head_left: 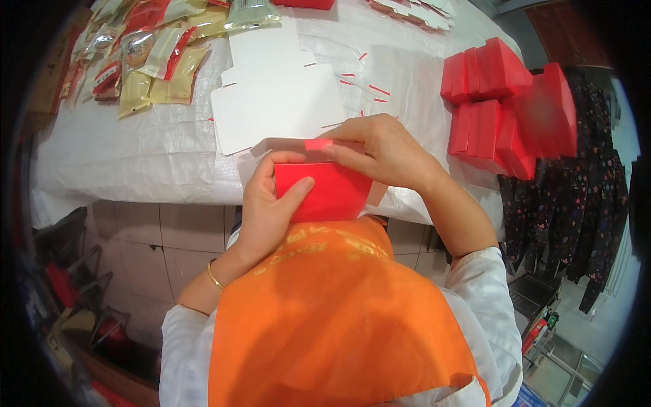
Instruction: The person assembles small red cardboard boxes by folding the flat pieces into shape. They then place small packaged items into the boxes and close the lids. Finally, the person arranges the completed boxes into a black tray.
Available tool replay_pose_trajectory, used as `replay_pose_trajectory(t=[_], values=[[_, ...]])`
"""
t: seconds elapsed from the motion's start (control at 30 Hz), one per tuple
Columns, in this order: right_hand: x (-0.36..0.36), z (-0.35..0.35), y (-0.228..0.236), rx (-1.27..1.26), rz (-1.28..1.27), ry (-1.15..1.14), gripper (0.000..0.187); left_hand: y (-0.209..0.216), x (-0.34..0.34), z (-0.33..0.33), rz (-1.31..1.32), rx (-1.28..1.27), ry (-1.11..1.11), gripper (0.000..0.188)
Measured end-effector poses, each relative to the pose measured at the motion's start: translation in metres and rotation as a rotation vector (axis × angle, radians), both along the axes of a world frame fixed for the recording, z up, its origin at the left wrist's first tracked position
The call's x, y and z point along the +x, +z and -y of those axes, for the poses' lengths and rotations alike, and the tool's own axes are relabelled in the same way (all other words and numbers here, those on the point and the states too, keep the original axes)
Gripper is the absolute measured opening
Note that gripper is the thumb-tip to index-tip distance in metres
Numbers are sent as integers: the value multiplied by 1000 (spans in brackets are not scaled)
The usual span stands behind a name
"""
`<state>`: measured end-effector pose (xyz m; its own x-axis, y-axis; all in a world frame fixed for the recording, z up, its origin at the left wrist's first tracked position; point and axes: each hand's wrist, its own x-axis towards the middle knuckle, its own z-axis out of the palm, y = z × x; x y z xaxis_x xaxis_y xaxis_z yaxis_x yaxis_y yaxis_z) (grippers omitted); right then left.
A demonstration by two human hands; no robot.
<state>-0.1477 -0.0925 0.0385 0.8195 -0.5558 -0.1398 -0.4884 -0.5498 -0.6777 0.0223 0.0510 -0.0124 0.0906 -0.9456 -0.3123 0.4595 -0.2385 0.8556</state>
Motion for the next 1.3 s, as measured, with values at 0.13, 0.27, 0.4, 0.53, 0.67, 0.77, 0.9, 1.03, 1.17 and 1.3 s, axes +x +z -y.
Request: replay_pose_trajectory(t=[0.13,0.27,0.4,0.53,0.67,0.77,0.9,1.03,1.17,1.3], values=[[3,-3,-5,8,56,-6,24,-3,-1,-2,8,-13,34,28],[4,-5,-7,-30,86,10,27,-3,0,-4,-16,9,48,27],[3,-8,-13,44,143,16,29,-16,-2,-7,-3,-3,60,26],[3,-5,-15,36,126,57,29,-16,-1,-5,-32,9,77,25],[4,-7,-15,1,122,64,29,-15,-2,-6,-63,3,85,25],[3,-6,-15,21,112,87,29,-17,-2,-8,-7,-8,72,27],[-1,-5,-13,96,145,92,30,-10,-2,-9,64,-15,56,28],[-5,-4,-11,143,169,96,30,-6,-5,-10,40,6,67,29],[-8,-6,-3,134,124,87,28,-11,-7,-12,-26,-6,85,27],[-10,-6,0,127,117,101,27,-9,-2,-14,-43,-5,8,25]])
